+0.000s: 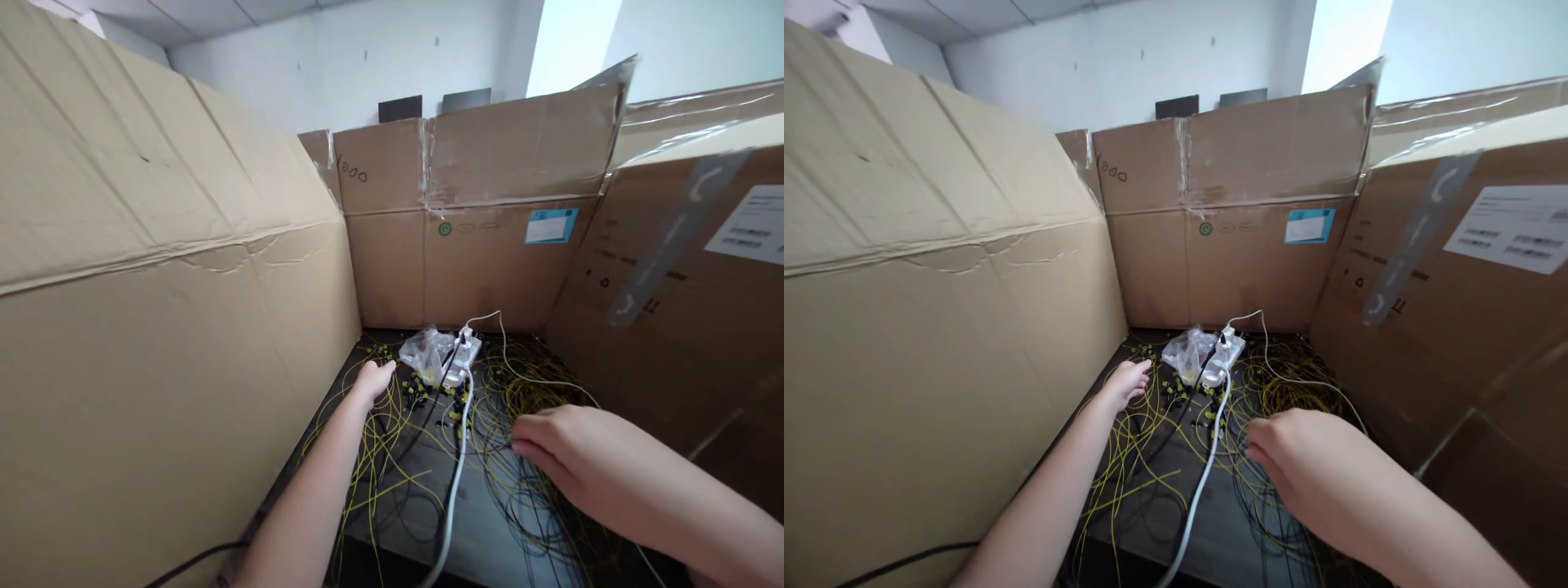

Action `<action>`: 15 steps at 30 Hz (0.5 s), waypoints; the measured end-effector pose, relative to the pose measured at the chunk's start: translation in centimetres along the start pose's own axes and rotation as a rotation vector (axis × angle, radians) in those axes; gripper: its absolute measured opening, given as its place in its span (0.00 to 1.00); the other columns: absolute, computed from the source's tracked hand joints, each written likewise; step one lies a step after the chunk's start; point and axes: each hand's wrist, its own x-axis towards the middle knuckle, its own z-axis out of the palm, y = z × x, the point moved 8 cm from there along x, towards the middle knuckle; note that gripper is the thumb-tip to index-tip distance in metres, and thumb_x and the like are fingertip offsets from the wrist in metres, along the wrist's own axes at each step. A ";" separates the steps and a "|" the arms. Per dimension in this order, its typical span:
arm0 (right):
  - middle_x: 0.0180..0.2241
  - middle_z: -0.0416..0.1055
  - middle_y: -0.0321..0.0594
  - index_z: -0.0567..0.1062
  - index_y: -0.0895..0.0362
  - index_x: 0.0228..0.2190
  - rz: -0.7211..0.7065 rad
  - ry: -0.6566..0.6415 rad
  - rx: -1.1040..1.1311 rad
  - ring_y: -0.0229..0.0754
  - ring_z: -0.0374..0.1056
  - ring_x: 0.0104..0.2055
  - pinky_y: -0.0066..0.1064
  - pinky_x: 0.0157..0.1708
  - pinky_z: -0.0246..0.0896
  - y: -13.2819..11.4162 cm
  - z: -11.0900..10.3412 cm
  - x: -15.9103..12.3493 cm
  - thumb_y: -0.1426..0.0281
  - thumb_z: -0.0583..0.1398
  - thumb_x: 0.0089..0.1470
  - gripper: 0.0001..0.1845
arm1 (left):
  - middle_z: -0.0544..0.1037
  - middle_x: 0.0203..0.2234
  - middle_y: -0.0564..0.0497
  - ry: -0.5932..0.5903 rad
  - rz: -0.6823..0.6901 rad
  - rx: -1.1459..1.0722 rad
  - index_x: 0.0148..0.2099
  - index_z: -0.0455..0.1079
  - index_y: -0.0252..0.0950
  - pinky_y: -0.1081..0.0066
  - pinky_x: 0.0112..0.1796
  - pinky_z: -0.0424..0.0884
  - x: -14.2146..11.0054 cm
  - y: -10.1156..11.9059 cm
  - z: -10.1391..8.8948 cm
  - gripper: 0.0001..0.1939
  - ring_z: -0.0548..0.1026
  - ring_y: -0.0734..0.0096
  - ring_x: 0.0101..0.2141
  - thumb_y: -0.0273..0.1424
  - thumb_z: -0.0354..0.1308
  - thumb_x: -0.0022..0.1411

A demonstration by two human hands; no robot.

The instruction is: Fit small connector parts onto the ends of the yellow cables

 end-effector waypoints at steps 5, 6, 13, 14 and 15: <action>0.18 0.66 0.38 0.67 0.55 0.20 -0.066 0.013 -0.087 0.39 0.63 0.22 0.29 0.22 0.45 -2.4 0.1 2.7 0.68 0.50 0.55 0.15 | 0.72 0.40 0.39 0.106 0.227 0.114 0.30 0.65 0.35 0.69 0.38 0.62 -1.9 3.4 -0.8 0.13 0.66 0.54 0.48 0.34 0.64 0.43; 0.19 0.66 0.38 0.67 0.56 0.20 -0.086 0.037 -0.098 0.38 0.63 0.22 0.29 0.22 0.44 -3.0 0.2 3.3 0.68 0.50 0.55 0.15 | 0.73 0.40 0.41 0.057 0.279 0.108 0.31 0.67 0.35 0.69 0.38 0.63 -2.4 4.1 0.1 0.13 0.67 0.56 0.46 0.36 0.63 0.45; 0.24 0.69 0.41 0.71 0.58 0.23 -0.361 0.349 -0.156 0.41 0.63 0.28 0.32 0.29 0.48 -7.1 3.1 7.5 0.69 0.52 0.53 0.12 | 0.72 0.17 0.48 -0.561 0.158 -0.119 0.21 0.68 0.32 0.71 0.25 0.63 -5.9 4.1 10.2 0.22 0.69 0.71 0.21 0.47 0.54 0.52; 0.25 0.69 0.41 0.71 0.58 0.23 -0.387 0.392 -0.152 0.41 0.62 0.29 0.32 0.31 0.48 -7.2 3.7 7.8 0.69 0.52 0.53 0.12 | 0.70 0.14 0.50 -0.570 0.135 -0.101 0.19 0.67 0.32 0.72 0.23 0.61 -6.0 3.6 10.9 0.22 0.67 0.72 0.19 0.47 0.55 0.51; 0.25 0.69 0.41 0.71 0.58 0.22 -0.407 0.427 -0.144 0.41 0.62 0.30 0.33 0.32 0.49 -7.0 4.4 7.9 0.69 0.51 0.53 0.13 | 0.67 0.12 0.51 -0.563 0.120 -0.083 0.18 0.65 0.33 0.72 0.21 0.59 -6.0 3.1 11.4 0.22 0.65 0.73 0.18 0.46 0.56 0.51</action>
